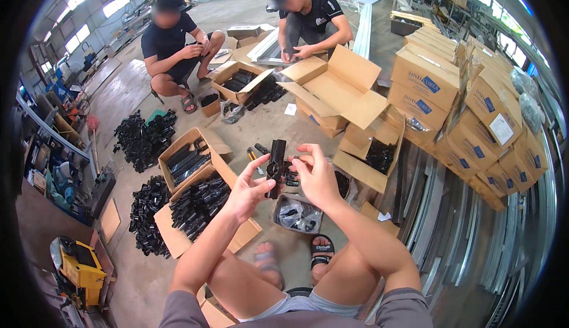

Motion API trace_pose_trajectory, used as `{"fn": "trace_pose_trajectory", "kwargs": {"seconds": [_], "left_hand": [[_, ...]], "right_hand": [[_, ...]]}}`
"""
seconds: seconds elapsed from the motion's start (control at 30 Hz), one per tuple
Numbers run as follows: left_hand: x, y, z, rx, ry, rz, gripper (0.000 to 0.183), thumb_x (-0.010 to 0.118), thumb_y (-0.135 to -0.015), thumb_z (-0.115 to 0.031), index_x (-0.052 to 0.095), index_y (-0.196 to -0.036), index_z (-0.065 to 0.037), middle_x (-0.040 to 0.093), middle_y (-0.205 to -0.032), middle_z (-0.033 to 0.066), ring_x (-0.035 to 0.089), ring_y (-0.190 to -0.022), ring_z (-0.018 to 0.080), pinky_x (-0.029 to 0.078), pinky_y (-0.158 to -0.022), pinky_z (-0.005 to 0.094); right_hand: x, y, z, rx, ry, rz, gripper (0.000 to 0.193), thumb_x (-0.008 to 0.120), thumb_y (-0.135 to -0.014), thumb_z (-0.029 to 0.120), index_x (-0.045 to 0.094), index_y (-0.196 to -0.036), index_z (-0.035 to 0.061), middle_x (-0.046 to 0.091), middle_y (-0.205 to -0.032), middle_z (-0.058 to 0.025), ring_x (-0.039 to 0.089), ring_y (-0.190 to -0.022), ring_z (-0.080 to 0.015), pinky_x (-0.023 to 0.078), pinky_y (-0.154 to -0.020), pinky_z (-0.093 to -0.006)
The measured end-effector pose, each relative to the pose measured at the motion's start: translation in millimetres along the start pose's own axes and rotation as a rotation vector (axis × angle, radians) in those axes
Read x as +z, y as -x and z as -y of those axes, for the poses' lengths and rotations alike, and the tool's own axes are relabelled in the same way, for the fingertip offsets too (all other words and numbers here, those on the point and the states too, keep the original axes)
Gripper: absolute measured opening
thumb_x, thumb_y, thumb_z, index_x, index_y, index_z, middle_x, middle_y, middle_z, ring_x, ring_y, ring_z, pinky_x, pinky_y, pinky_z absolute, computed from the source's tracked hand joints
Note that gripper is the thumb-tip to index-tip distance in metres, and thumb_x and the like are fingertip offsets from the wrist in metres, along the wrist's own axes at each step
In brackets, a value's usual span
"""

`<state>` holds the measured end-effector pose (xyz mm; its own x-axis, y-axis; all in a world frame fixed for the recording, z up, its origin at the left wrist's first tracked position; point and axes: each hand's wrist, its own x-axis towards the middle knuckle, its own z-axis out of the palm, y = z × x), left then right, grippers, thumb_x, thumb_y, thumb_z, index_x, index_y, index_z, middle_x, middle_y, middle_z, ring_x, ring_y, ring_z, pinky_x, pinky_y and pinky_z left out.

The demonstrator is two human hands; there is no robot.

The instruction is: The person takes black plastic components from a plastic bag inside a cardboard box and places them into a separate cardboard box by hand.

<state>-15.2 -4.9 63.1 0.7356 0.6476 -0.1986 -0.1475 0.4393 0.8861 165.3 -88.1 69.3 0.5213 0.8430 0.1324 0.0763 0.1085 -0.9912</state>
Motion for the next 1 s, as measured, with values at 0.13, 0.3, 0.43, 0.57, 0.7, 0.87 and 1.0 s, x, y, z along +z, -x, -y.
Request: {"fn": "trace_pose_trajectory", "kwargs": {"seconds": [0.13,0.3,0.43,0.57,0.7,0.87,1.0], "left_hand": [[-0.1,-1.3,3.3,0.025,-0.002,-0.002,0.073,0.071,-0.09,-0.002,0.036,-0.153,-0.019,0.072,-0.113,0.0126,0.069,-0.1,0.0203,0.055,-0.09,0.0394],[5.3,-5.6,5.6,0.046,-0.027,-0.005,0.072,0.071,-0.09,-0.001,0.038,-0.152,-0.018,0.071,-0.113,0.013,0.069,-0.1,0.0188,0.056,-0.09,0.039],[9.1,-9.3,7.4,0.053,-0.013,-0.012,0.071,0.071,-0.09,0.0,0.039,-0.151,-0.018,0.071,-0.114,0.0122,0.068,-0.101,0.0178,0.056,-0.09,0.0384],[8.8,-11.1,8.6,0.063,-0.022,0.002,0.071,0.07,-0.09,0.002,0.039,-0.151,-0.017,0.071,-0.114,0.012,0.068,-0.101,0.0173,0.056,-0.09,0.0369],[9.3,-11.2,9.0,0.068,-0.031,-0.003,0.071,0.071,-0.09,0.001,0.039,-0.151,-0.016,0.071,-0.114,0.0122,0.068,-0.101,0.0176,0.055,-0.09,0.0366],[9.0,-10.3,8.1,0.08,-0.035,-0.004,0.072,0.071,-0.089,0.0,0.039,-0.151,-0.016,0.071,-0.114,0.0125,0.068,-0.101,0.0182,0.055,-0.09,0.0362],[10.4,-8.5,5.9,0.082,-0.042,-0.006,0.072,0.071,-0.09,0.001,0.039,-0.151,-0.016,0.071,-0.114,0.013,0.068,-0.101,0.0186,0.055,-0.09,0.0358]], "right_hand": [[-1.2,-5.9,-4.3,-0.19,0.194,-0.013,0.017,0.07,-0.09,0.007,0.067,-0.103,-0.0035,0.075,-0.093,-0.0145,0.073,-0.083,-0.0171,0.056,-0.075,-0.0312],[4.0,-4.2,-5.6,-0.178,0.184,-0.024,0.016,0.072,-0.089,0.007,0.072,-0.103,-0.0022,0.076,-0.093,-0.0144,0.073,-0.082,-0.0166,0.057,-0.076,-0.0302],[3.8,-6.2,-7.4,-0.178,0.121,-0.055,0.016,0.073,-0.088,0.006,0.072,-0.102,-0.0024,0.076,-0.093,-0.0134,0.073,-0.082,-0.0157,0.057,-0.076,-0.0298],[1.7,-8.6,-11.0,-0.191,0.105,-0.067,0.017,0.074,-0.087,0.004,0.072,-0.102,-0.0029,0.076,-0.092,-0.0128,0.073,-0.082,-0.015,0.057,-0.075,-0.0292],[3.1,-9.2,-13.4,-0.171,0.085,-0.106,0.017,0.074,-0.088,0.003,0.072,-0.103,-0.0036,0.076,-0.092,-0.0121,0.072,-0.082,-0.0139,0.057,-0.075,-0.0287],[2.7,-9.0,-12.0,-0.105,0.004,-0.046,0.016,0.072,-0.089,0.003,0.072,-0.104,-0.0039,0.076,-0.093,-0.0106,0.071,-0.085,-0.0121,0.057,-0.075,-0.028],[3.1,-8.7,-14.5,-0.084,-0.056,-0.035,0.018,0.072,-0.09,0.003,0.072,-0.106,-0.0037,0.076,-0.096,-0.0105,0.07,-0.086,-0.0118,0.056,-0.076,-0.0276]]}}
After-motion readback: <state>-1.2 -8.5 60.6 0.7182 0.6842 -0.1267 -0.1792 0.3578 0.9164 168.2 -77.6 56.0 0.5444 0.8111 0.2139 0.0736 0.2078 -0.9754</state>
